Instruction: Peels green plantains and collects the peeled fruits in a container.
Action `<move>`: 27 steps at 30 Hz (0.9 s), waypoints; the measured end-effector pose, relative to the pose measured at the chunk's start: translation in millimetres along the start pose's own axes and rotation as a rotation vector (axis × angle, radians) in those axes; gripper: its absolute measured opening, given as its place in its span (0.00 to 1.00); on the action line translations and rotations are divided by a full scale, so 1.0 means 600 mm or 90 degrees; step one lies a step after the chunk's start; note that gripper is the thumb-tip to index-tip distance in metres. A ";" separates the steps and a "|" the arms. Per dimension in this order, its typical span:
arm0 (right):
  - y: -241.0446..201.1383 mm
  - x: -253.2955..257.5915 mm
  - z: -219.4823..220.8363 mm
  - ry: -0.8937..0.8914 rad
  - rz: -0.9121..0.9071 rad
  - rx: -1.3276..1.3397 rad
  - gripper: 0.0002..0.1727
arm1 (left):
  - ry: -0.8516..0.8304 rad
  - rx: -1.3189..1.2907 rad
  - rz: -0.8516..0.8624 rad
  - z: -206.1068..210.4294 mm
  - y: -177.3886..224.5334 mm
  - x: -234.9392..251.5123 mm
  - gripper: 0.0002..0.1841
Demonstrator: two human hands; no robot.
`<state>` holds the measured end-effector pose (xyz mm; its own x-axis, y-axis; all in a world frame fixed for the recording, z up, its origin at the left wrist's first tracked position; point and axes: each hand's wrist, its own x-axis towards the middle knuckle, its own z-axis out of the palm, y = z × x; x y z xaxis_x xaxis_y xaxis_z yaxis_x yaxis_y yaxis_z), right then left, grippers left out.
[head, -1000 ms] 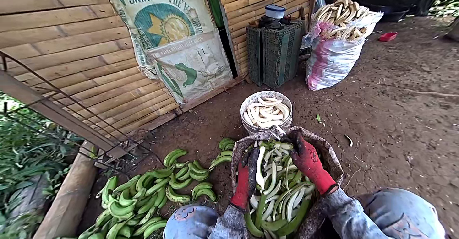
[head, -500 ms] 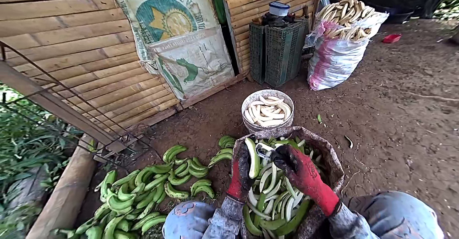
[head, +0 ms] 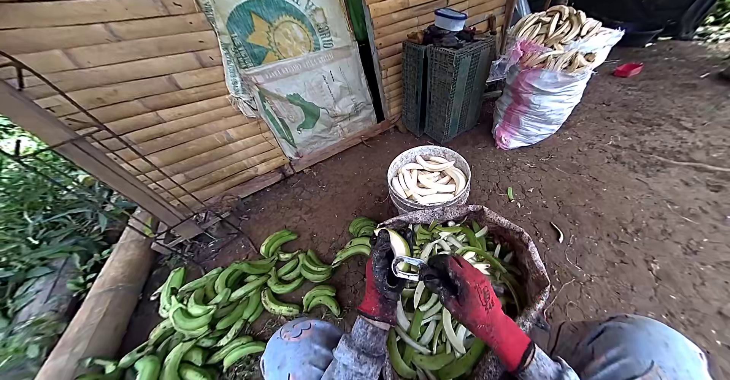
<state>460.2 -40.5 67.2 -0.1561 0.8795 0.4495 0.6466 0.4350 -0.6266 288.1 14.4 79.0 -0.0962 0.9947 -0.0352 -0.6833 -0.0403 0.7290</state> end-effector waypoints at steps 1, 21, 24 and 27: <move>-0.009 -0.003 0.008 -0.009 -0.011 -0.016 0.21 | 0.011 -0.037 0.005 0.000 0.000 -0.001 0.17; 0.045 0.074 -0.048 -0.123 0.232 -0.045 0.22 | -0.166 0.724 0.146 0.041 0.003 -0.072 0.21; 0.050 0.050 -0.024 0.042 0.068 0.029 0.20 | -0.024 0.355 0.108 0.035 -0.005 -0.040 0.20; 0.042 0.024 -0.003 0.051 -0.144 0.036 0.19 | 0.005 -0.094 -0.069 0.005 0.009 -0.012 0.31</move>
<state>475.5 -17.4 58.7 -0.2315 0.7416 0.6297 0.5583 0.6313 -0.5383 287.3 7.2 85.2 -0.0211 0.9932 -0.1143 -0.7891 0.0537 0.6120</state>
